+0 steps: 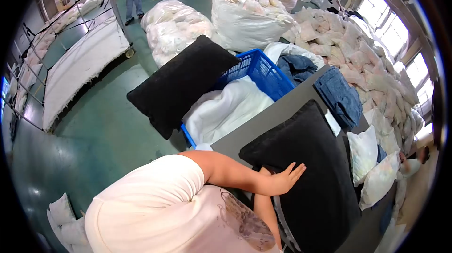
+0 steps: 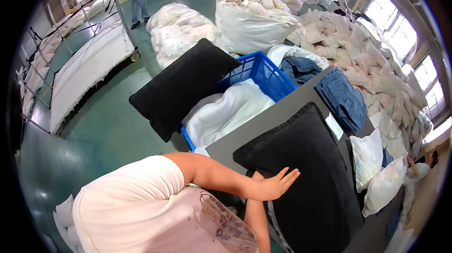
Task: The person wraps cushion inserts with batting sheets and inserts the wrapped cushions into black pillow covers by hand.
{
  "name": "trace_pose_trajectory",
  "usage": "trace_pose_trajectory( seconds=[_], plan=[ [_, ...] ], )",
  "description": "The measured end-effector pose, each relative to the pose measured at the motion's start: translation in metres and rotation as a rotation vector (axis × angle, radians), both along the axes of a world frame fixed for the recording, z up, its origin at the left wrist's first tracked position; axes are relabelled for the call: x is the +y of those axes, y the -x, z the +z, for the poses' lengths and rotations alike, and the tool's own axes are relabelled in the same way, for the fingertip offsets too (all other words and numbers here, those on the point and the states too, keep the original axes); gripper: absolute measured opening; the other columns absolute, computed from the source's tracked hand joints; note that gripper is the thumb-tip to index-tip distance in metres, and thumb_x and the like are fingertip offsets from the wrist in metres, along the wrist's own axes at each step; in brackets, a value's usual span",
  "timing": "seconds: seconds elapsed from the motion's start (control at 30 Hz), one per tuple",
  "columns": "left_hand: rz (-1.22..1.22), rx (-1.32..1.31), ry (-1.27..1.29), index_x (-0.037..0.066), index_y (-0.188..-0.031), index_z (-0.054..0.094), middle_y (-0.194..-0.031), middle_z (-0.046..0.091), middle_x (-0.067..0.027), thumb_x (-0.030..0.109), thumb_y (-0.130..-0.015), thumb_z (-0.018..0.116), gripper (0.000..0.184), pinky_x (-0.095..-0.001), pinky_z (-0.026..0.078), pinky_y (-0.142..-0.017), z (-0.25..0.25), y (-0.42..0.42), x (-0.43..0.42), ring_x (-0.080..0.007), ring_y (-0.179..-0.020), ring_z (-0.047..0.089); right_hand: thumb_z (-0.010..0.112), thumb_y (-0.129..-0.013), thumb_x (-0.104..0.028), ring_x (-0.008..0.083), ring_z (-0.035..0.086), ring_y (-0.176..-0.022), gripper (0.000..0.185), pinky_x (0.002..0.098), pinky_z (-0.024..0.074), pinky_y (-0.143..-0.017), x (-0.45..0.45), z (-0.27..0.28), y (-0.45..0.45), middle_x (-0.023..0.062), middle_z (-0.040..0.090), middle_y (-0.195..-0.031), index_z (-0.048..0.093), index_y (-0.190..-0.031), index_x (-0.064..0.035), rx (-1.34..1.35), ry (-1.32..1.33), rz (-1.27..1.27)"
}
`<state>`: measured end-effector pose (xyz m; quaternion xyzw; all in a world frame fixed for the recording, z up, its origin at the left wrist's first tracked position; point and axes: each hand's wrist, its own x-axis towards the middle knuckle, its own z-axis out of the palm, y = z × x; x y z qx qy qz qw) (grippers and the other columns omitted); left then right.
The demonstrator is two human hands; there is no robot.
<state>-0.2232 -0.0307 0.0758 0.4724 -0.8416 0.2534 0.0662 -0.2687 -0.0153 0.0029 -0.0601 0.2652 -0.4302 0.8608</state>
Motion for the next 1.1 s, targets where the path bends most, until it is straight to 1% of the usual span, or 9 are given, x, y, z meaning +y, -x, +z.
trace_pose_trajectory(
  seconds=[0.2,0.27,0.37,0.47,0.5,0.6,0.7,0.8,1.1],
  plan=[
    [-0.489,0.524,-0.021,0.005,-0.109,0.057,-0.124,0.055,-0.0164,0.022,-0.084,0.057,0.03,-0.0432,0.04,-0.102,0.006,-0.085,-0.003,-0.0335,-0.123,0.05,0.048,-0.103,-0.028,0.0202,0.049,-0.127,0.036,0.042,0.044,-0.104,-0.008,-0.031,-0.014,0.0071,0.052,-0.136,0.05,-0.133,-0.0072,0.356,0.106,-0.139],
    [-0.447,0.506,0.116,0.011,-0.094,0.055,-0.097,0.054,-0.007,0.028,-0.077,0.062,0.025,-0.0363,0.043,-0.079,-0.007,-0.093,-0.007,-0.0247,-0.096,0.055,0.046,-0.104,-0.027,0.0209,0.051,-0.126,0.037,0.0413,0.0442,-0.104,0.001,-0.026,-0.005,0.0092,0.053,-0.137,0.049,-0.134,-0.0064,0.358,0.218,-0.037],
    [-0.229,0.502,-0.13,0.013,-0.092,0.054,-0.085,0.054,-0.0006,0.028,-0.071,0.068,0.029,-0.0342,0.044,-0.07,0.009,-0.122,0.001,-0.0193,-0.083,0.056,0.048,-0.102,-0.017,0.026,0.063,-0.112,0.033,0.0413,0.0493,-0.098,0.017,0.024,0.014,0.0167,0.062,-0.124,0.054,-0.13,-0.0006,0.463,0.29,0.197],
    [-0.283,0.531,-0.267,0.011,-0.099,0.055,-0.08,0.054,-0.0031,0.028,-0.069,0.072,0.039,-0.0369,0.047,-0.055,0.03,-0.13,0.013,-0.0232,-0.068,0.059,0.058,-0.095,-0.009,0.0316,0.069,-0.093,0.026,0.0376,0.055,-0.084,0.038,0.034,0.038,0.0161,0.071,-0.106,0.063,-0.118,0.0005,1.069,0.976,0.18],
    [-0.383,0.606,-0.224,0.01,-0.101,0.056,-0.079,0.054,-0.0032,0.028,-0.07,0.071,0.039,-0.037,0.046,-0.054,0.031,-0.126,0.017,-0.0235,-0.067,0.059,0.065,-0.088,-0.002,0.0335,0.07,-0.091,0.026,0.0357,0.0553,-0.082,0.035,0.05,0.042,0.0174,0.072,-0.101,0.067,-0.113,0.0013,1.408,1.527,-0.05],
    [-0.604,0.658,-0.18,0.007,-0.107,0.058,-0.074,0.053,-0.0025,0.027,-0.077,0.064,0.036,-0.0368,0.046,-0.054,0.049,-0.109,0.032,-0.0224,-0.063,0.058,0.055,-0.097,-0.026,0.0284,0.063,-0.112,0.035,0.0398,0.0479,-0.095,0.001,0.008,0.072,0.0175,0.068,-0.115,0.063,-0.119,-0.0007,1.907,2.054,0.223],
    [-0.62,0.612,-0.052,0.008,-0.106,0.059,-0.069,0.052,-0.0033,0.021,-0.078,0.063,0.032,-0.038,0.045,-0.053,0.064,-0.096,0.047,-0.0239,-0.06,0.058,0.048,-0.099,-0.036,0.0258,0.059,-0.119,0.043,0.0445,0.0452,-0.098,-0.035,-0.011,0.062,0.0186,0.064,-0.121,0.06,-0.123,-0.0017,1.85,1.579,0.631],
    [-0.629,1.026,-0.222,0.006,-0.107,0.06,-0.067,0.055,-0.0055,0.015,-0.077,0.062,0.032,-0.0386,0.044,-0.052,0.053,-0.079,0.043,-0.0262,-0.06,0.058,0.05,-0.099,-0.035,0.0256,0.06,-0.115,0.042,0.0439,0.0468,-0.095,-0.051,-0.01,0.07,0.0179,0.065,-0.119,0.06,-0.122,-0.0016,1.881,1.507,0.603],
    [-0.811,0.706,-0.339,0.002,-0.122,0.057,-0.076,0.055,-0.0084,0.02,-0.082,0.061,0.044,-0.0425,0.044,-0.057,0.034,-0.105,0.054,-0.0297,-0.067,0.058,0.055,-0.097,-0.033,0.0253,0.064,-0.104,0.039,0.042,0.0518,-0.088,-0.036,-0.026,0.106,0.0161,0.067,-0.113,0.061,-0.119,-0.0013,1.766,1.101,0.258]
  ],
)
